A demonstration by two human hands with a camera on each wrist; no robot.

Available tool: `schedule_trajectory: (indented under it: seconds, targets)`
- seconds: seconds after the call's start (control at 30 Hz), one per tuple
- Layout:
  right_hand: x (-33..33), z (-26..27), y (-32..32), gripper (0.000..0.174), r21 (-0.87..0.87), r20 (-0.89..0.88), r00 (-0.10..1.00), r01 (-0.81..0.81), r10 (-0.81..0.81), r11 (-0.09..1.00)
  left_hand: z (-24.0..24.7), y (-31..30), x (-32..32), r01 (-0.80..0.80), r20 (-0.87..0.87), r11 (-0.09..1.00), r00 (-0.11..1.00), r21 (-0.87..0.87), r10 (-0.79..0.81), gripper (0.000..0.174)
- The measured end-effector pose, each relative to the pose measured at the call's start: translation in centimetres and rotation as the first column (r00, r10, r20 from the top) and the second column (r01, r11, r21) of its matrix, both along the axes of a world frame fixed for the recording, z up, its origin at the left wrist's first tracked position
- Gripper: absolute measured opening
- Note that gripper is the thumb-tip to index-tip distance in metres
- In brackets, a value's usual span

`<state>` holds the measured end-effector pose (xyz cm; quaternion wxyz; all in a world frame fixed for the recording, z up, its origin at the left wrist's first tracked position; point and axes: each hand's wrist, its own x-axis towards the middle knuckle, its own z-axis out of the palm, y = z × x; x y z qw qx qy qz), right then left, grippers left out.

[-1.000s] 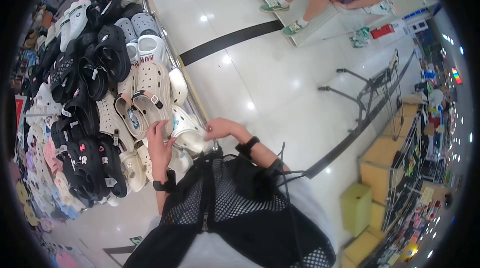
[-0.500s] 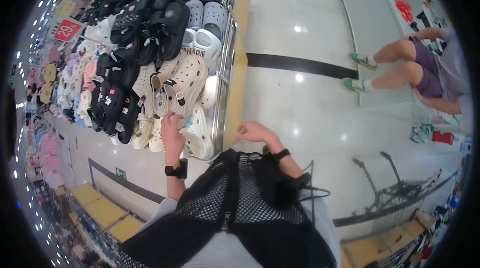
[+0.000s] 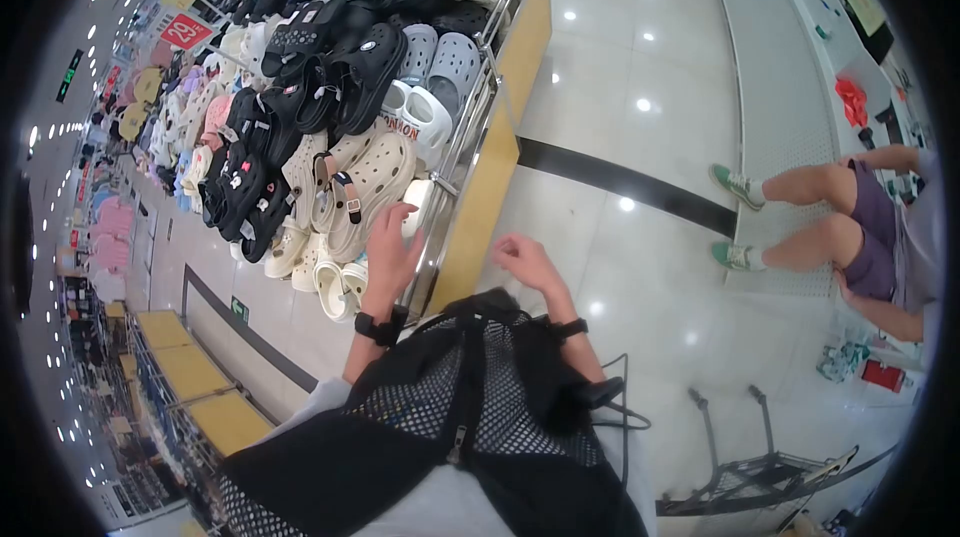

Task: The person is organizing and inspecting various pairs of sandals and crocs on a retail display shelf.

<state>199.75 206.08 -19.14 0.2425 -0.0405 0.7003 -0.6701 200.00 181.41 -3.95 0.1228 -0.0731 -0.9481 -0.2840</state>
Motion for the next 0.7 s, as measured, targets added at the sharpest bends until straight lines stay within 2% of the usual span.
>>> schedule_trajectory:
  seconds: [0.1, 0.23, 0.33, 0.4, 0.47, 0.6, 0.63, 0.7]
  targets:
    - [-2.3, -0.1, 0.2, 0.020, -0.011, -0.002, 1.000, 0.015, -0.015, 1.000, -0.6, 0.6, -1.7, -0.013, 0.029, 1.000, 1.000, 0.011, 0.013, 0.038]
    - [-6.5, 0.1, 0.4, 0.026, -0.058, -0.049, 0.999, 0.007, -0.010, 0.998, -1.4, 1.4, -4.7, -0.045, -0.019, 0.999, 0.999, -0.031, 0.044, 0.045]
    - [-10.8, 1.4, 0.3, 0.027, 0.029, -0.039, 0.998, -0.049, 0.050, 0.998, -2.6, 1.5, -8.0, -0.080, -0.016, 0.997, 0.997, 0.003, 0.080, 0.048]
    - [-14.1, 1.9, -0.1, 0.029, 0.047, -0.102, 0.992, -0.067, 0.071, 0.997, -3.3, 1.3, -10.8, -0.115, 0.004, 0.992, 0.993, 0.048, 0.115, 0.049]
    - [-17.4, 3.1, -0.8, 0.029, 0.092, -0.090, 0.989, -0.113, 0.121, 0.989, -3.5, 1.1, -13.5, -0.166, -0.049, 0.986, 0.985, 0.027, 0.167, 0.050]
    - [-24.5, 6.5, -3.7, 0.031, 0.195, -0.140, 0.965, -0.192, 0.221, 0.962, -2.5, -0.2, -18.6, -0.289, -0.107, 0.952, 0.948, 0.105, 0.300, 0.049]
    - [-26.1, 7.2, -4.7, 0.031, 0.206, -0.138, 0.959, -0.216, 0.247, 0.954, -2.4, -0.8, -20.0, -0.314, -0.172, 0.945, 0.930, 0.093, 0.326, 0.050]
    - [-28.6, 8.4, -7.0, 0.034, 0.373, -0.212, 0.917, -0.245, 0.339, 0.895, -2.3, -2.1, -21.8, -0.366, -0.225, 0.927, 0.899, 0.086, 0.376, 0.050]
